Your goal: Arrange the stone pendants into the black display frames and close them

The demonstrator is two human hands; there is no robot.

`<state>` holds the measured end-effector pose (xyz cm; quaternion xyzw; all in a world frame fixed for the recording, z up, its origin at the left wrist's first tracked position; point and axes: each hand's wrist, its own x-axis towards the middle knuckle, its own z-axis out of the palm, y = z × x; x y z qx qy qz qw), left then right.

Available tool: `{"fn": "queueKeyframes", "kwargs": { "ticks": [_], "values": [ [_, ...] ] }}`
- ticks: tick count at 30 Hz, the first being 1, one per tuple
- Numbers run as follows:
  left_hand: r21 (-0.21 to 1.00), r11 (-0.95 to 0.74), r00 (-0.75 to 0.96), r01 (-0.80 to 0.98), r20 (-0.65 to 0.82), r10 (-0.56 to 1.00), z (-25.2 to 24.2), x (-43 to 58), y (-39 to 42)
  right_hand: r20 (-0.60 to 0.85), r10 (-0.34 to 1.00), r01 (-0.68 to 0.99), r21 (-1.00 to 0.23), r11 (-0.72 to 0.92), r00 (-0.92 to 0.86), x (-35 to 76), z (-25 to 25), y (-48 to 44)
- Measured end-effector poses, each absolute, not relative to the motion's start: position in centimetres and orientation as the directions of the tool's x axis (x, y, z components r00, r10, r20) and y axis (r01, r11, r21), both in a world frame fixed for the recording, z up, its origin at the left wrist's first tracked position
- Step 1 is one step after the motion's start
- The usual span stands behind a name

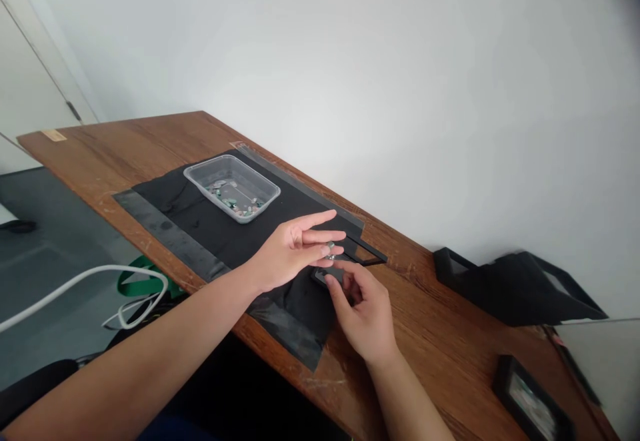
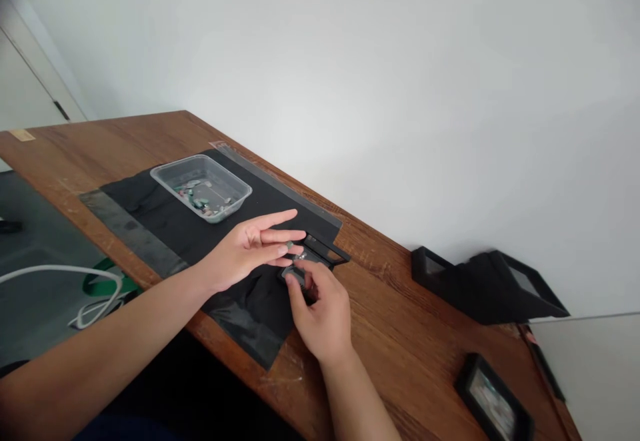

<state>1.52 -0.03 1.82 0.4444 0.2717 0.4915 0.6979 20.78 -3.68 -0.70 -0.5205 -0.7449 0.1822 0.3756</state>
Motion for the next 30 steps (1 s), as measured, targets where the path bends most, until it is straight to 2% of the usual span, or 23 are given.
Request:
{"fn": "queueKeyframes", "kwargs": {
  "ticks": [5, 10, 15, 24, 30],
  "values": [
    [0.880, 0.085, 0.412, -0.468, 0.132, 0.902, 0.9, 1.9, -0.2, 0.427, 0.899, 0.620, -0.680, 0.391, -0.099, 20.8, -0.7, -3.7],
    [0.881, 0.119, 0.380, -0.458, 0.073, 0.922, 0.2, 2.2, -0.3, 0.478, 0.877, 0.586, -0.700, 0.409, -0.041, 20.8, -0.6, -3.8],
    [0.887, 0.153, 0.393, -0.435, 0.034, 0.919, -0.2, 2.3, -0.4, 0.526, 0.849, 0.619, -0.650, 0.441, -0.052, 20.5, -0.2, -4.0],
    [0.938, -0.023, 0.298, -0.345, 0.133, 0.945, -1.0, 3.2, -0.5, 0.533, 0.840, 0.642, -0.610, 0.464, -0.100, 20.6, -0.6, -3.8],
    [0.954, -0.091, 0.329, -0.286, 0.186, 0.926, -1.5, 2.9, -0.4, 0.561, 0.816, 0.649, -0.569, 0.505, -0.142, 20.7, -0.7, -3.5]
  ]
}}
